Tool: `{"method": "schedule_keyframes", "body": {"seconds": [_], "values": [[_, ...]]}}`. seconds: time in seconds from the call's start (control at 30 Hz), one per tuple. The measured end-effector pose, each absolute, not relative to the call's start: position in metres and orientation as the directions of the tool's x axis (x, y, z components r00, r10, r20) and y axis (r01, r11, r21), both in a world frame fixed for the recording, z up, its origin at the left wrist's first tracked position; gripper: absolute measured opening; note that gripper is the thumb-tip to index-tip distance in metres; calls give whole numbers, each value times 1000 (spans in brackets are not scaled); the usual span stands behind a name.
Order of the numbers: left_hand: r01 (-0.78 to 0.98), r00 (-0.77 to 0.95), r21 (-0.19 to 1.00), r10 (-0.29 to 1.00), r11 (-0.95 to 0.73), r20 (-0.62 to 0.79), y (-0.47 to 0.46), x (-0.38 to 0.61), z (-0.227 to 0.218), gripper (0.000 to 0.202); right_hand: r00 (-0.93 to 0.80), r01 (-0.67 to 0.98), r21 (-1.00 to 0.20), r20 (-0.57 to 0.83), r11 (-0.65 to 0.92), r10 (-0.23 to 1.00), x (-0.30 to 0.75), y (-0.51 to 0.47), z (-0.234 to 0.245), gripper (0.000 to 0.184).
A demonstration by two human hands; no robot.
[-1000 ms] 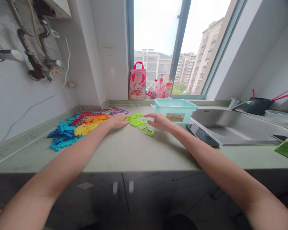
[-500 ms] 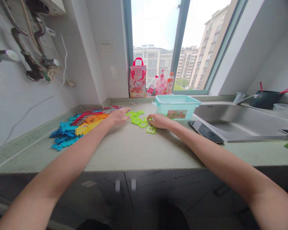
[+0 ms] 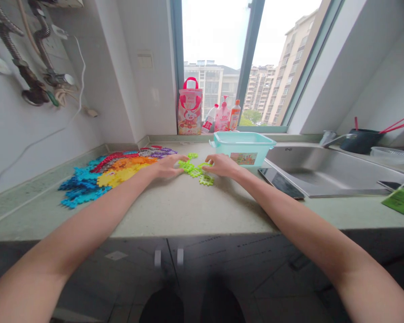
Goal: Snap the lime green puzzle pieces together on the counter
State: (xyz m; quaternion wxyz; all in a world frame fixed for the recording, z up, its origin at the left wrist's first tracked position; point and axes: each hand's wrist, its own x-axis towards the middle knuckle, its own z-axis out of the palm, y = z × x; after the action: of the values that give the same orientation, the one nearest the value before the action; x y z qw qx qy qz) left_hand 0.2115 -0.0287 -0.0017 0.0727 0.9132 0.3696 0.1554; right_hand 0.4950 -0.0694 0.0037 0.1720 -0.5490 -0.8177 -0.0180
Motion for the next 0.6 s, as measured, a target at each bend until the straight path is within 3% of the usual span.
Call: {"method": "schedule_keyframes", "body": {"seconds": [0.33, 0.6], "values": [[580, 723, 254, 632, -774, 279, -18, 207, -2, 56, -347, 888, -172, 363, 428, 865, 478, -88, 9, 43], [669, 677, 169, 688, -723, 263, -13, 188, 15, 57, -365, 856, -210, 400, 472, 840, 462, -86, -7, 38]]}}
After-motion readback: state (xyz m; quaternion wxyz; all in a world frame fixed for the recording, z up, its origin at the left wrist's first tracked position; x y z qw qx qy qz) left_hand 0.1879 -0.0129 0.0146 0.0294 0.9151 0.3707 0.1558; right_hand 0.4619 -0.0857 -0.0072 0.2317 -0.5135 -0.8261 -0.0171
